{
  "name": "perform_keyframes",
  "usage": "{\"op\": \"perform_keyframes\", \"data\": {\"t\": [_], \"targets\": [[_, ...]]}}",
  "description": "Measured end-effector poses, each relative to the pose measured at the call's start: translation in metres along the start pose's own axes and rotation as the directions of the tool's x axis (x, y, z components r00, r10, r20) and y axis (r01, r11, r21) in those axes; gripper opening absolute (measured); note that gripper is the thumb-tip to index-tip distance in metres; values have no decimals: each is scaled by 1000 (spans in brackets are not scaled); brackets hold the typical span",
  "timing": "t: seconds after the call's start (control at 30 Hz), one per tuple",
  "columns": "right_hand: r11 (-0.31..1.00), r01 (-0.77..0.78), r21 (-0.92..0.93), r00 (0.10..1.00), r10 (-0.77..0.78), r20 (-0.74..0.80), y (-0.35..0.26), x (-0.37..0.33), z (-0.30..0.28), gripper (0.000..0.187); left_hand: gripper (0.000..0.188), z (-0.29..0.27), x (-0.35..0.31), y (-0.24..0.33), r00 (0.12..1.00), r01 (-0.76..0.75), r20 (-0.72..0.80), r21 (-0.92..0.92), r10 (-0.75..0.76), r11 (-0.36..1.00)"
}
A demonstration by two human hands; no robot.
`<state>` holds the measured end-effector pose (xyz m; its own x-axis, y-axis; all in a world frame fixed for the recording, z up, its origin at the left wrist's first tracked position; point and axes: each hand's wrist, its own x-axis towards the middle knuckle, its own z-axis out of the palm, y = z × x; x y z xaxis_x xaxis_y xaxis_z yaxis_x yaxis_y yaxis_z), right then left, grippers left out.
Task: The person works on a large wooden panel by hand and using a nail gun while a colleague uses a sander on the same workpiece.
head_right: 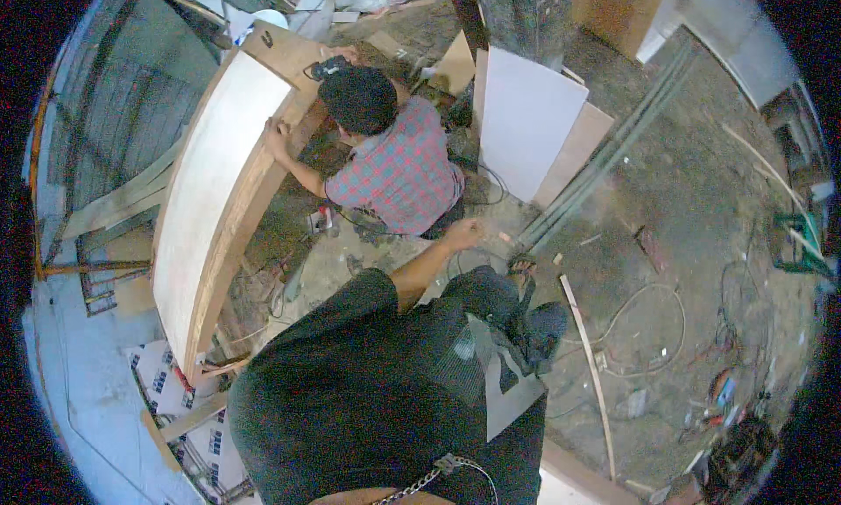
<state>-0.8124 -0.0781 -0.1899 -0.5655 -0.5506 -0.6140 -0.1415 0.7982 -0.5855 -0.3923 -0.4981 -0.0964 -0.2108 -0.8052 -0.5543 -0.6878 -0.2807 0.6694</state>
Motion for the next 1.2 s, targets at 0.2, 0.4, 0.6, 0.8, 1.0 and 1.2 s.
{"op": "perform_keyframes", "data": {"t": [0.2,0.4,0.6,0.8,1.0,1.2], "targets": [[999,-38,-2,982,38,186,-98,113,-30,24,30,-16,78,134,932,-295,-274,-193,238,936],[994,85,-64,907,-51,417,-224,278,-43,32,31,38,76,-17,932,89,-359,362,50,928],[996,10,-83,923,23,384,-352,515,-141,40,21,148,22,20,854,403,-355,-10,-380,915],[994,7,111,981,-28,194,-528,725,-170,24,46,187,80,108,674,369,-177,-761,-718,534],[425,816,-393,572,-698,432,-602,753,-58,30,42,165,130,150,641,-333,-697,-631,-322,701],[221,929,-298,370,-478,797,-541,702,93,38,32,163,123,176,525,241,-488,-700,-697,672]]}}
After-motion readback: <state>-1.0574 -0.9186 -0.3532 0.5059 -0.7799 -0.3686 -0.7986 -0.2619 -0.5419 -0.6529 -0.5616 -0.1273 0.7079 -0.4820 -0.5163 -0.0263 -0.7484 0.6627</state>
